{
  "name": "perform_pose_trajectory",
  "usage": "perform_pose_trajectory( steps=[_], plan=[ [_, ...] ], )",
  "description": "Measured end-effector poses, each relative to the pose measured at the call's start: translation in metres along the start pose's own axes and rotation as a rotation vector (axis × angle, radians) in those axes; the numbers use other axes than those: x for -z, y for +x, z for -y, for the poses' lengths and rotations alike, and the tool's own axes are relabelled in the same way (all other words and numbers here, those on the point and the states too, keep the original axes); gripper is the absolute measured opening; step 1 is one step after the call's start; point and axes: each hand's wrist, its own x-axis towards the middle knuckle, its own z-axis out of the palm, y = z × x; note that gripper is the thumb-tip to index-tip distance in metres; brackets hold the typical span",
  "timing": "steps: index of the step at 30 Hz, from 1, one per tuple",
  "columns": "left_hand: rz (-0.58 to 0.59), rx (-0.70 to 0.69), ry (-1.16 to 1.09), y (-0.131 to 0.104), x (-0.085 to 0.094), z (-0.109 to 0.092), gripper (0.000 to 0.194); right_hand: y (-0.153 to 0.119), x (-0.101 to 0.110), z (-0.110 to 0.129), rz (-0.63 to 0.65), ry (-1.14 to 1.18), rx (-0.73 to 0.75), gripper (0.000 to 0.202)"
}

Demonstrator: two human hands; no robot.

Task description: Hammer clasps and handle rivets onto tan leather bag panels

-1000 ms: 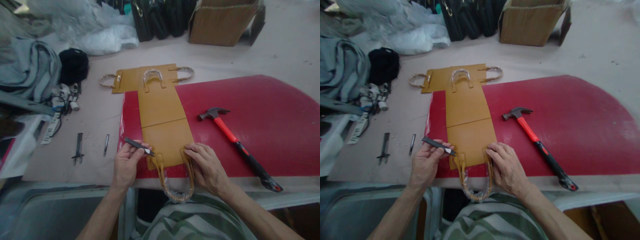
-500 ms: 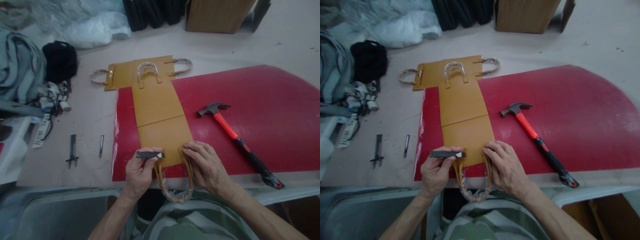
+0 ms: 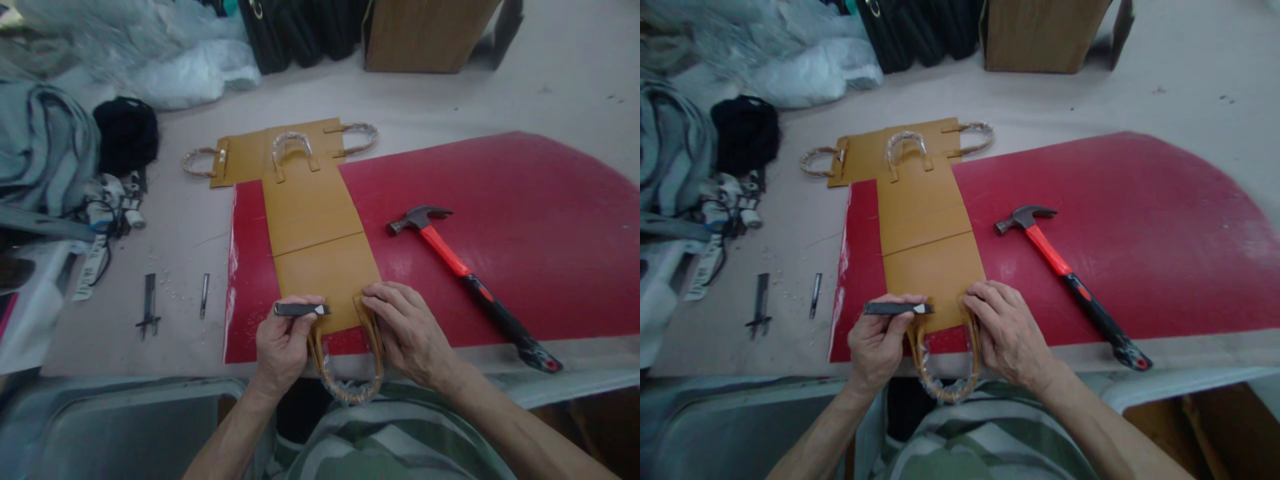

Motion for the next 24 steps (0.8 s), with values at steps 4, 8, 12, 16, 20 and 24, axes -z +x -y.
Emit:
perform_pose_trajectory(
  steps=[4,8,12,16,20,24],
  plan=[
    [0.032,-0.095,0.104,0.004,0.0,-0.003,0.015,0.0,0.001,0.0,-0.001,-0.011,0.017,0.039],
    [0.053,-0.267,0.246,0.01,-0.002,-0.006,0.016,-0.001,0.001,-0.002,0.009,-0.003,0.009,0.042],
    [0.068,-0.363,0.31,0.012,-0.006,-0.005,0.017,0.001,0.0,0.0,-0.003,0.03,-0.006,0.039],
    [0.06,-0.371,0.355,0.011,-0.008,-0.001,0.018,0.005,0.013,-0.001,-0.057,0.144,-0.036,0.034],
    [0.058,-0.386,0.377,0.01,-0.01,0.001,0.016,0.004,0.047,-0.024,-0.141,-0.025,-0.166,0.028],
    [0.103,-0.383,0.372,0.012,-0.012,0.004,0.016,-0.009,0.08,-0.061,-0.18,-0.391,-0.309,0.02]
  ],
)
